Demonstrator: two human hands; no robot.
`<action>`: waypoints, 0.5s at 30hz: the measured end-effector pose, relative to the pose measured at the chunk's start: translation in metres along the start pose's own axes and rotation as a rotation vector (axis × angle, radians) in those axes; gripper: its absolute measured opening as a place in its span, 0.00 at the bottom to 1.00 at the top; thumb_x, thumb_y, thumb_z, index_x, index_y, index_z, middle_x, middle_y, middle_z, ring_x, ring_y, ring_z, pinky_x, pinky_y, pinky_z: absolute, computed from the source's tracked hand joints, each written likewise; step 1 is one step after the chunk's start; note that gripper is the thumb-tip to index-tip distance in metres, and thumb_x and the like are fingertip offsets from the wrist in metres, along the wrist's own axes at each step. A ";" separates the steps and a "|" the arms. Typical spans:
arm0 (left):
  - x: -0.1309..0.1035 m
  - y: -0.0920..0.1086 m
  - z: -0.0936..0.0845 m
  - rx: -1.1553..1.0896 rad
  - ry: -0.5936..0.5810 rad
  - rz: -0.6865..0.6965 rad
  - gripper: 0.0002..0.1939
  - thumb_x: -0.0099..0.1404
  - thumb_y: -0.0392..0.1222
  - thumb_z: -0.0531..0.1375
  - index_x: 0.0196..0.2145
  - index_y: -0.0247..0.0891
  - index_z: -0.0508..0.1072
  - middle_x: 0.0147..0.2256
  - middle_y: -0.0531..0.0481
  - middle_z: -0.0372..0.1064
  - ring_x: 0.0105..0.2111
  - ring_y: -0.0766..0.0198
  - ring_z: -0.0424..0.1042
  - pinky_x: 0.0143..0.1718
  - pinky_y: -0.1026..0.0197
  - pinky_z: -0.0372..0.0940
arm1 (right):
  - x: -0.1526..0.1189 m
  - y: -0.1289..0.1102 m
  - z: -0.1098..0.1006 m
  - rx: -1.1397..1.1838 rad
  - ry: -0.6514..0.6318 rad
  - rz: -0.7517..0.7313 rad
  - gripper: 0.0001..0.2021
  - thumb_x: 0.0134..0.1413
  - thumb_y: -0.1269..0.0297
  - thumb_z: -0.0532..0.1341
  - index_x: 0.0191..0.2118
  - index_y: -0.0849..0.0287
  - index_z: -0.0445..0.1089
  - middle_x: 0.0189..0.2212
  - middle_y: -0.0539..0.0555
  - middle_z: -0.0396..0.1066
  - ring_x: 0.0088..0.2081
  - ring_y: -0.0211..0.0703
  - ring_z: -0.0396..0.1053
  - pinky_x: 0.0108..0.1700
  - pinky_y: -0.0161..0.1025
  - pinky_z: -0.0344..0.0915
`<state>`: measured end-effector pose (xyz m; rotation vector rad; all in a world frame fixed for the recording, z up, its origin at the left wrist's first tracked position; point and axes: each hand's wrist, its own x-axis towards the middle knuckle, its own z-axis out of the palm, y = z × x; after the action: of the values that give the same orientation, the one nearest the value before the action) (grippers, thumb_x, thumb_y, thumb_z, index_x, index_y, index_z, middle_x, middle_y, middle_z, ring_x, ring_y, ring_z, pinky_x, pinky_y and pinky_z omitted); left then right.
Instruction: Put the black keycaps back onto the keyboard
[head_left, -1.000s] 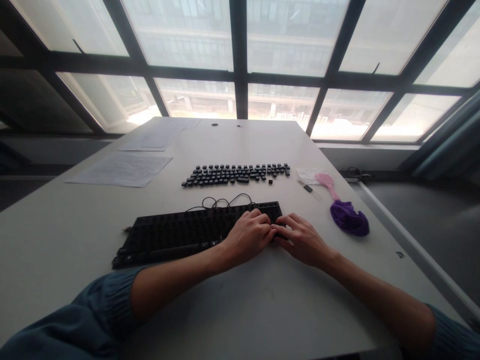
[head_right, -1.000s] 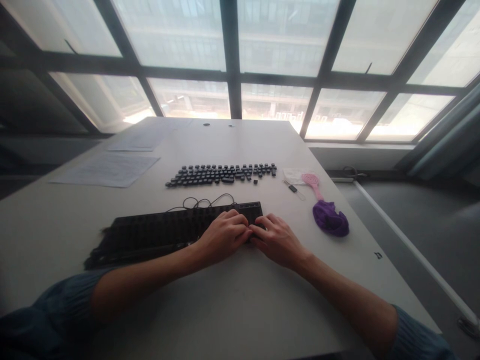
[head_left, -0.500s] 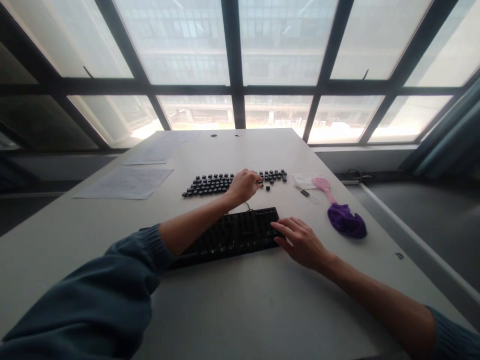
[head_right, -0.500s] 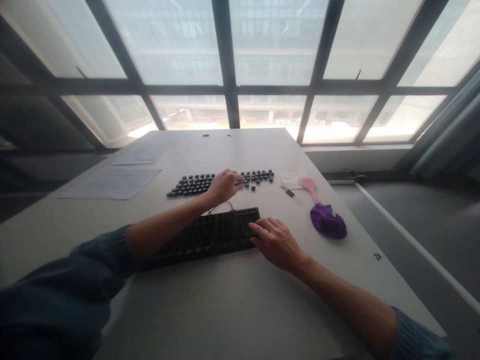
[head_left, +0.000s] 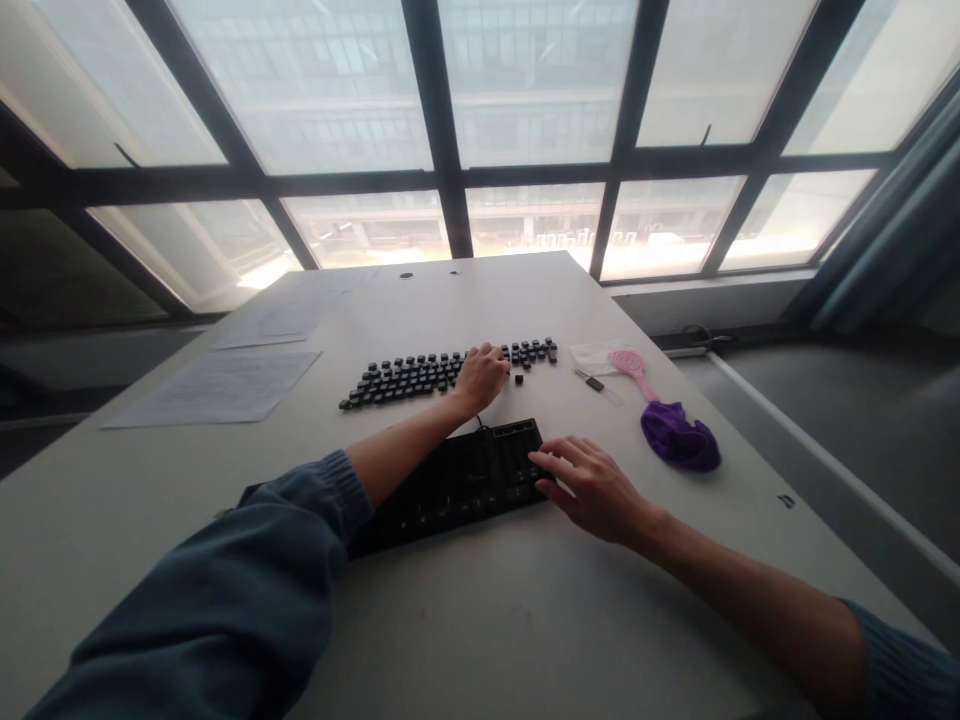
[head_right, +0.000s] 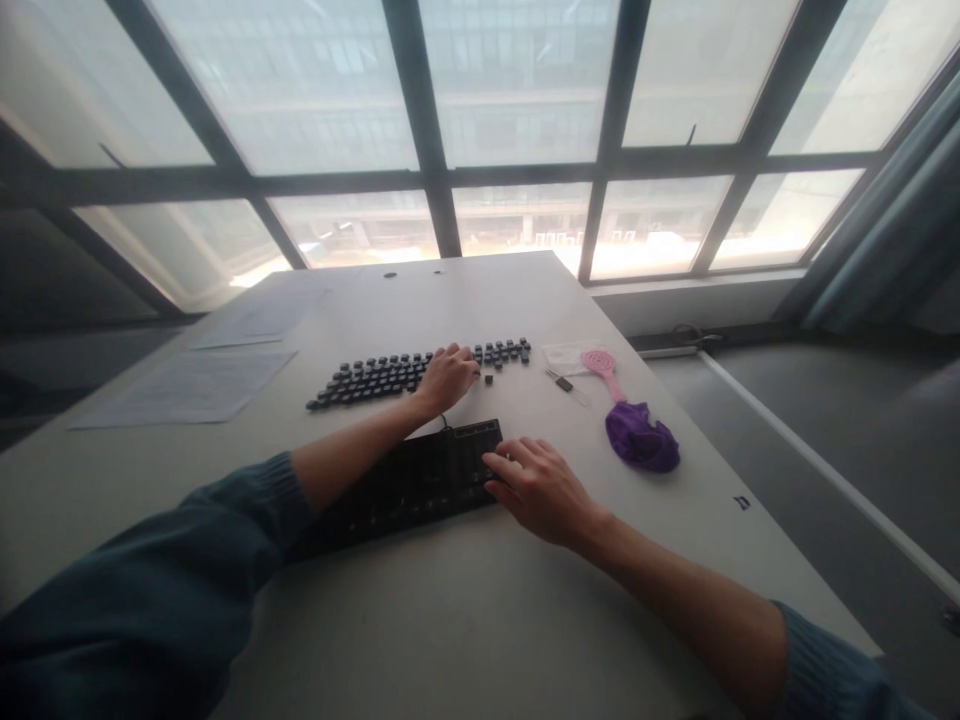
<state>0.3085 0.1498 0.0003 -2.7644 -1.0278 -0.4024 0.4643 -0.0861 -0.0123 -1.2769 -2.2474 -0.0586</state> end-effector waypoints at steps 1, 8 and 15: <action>0.000 0.000 0.000 -0.003 0.001 0.001 0.10 0.68 0.35 0.57 0.36 0.34 0.80 0.44 0.37 0.72 0.51 0.47 0.64 0.53 0.47 0.58 | 0.000 0.000 0.000 0.002 0.002 -0.001 0.13 0.68 0.65 0.59 0.55 0.58 0.69 0.47 0.61 0.73 0.45 0.50 0.70 0.46 0.48 0.68; -0.005 -0.001 -0.001 -0.057 0.002 0.018 0.09 0.67 0.33 0.57 0.36 0.34 0.79 0.42 0.37 0.74 0.50 0.48 0.65 0.53 0.48 0.59 | 0.000 0.000 0.002 0.007 0.003 0.003 0.12 0.68 0.65 0.58 0.54 0.58 0.69 0.47 0.60 0.73 0.45 0.51 0.70 0.46 0.49 0.68; -0.005 -0.001 -0.009 -0.192 0.034 -0.045 0.09 0.64 0.31 0.59 0.36 0.35 0.80 0.40 0.40 0.77 0.48 0.50 0.69 0.53 0.50 0.62 | 0.000 0.001 0.002 -0.004 0.014 0.011 0.13 0.68 0.65 0.58 0.55 0.57 0.70 0.46 0.60 0.73 0.44 0.50 0.70 0.46 0.48 0.69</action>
<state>0.3030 0.1454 0.0070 -2.8936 -1.0983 -0.5808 0.4641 -0.0851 -0.0146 -1.2868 -2.2297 -0.0677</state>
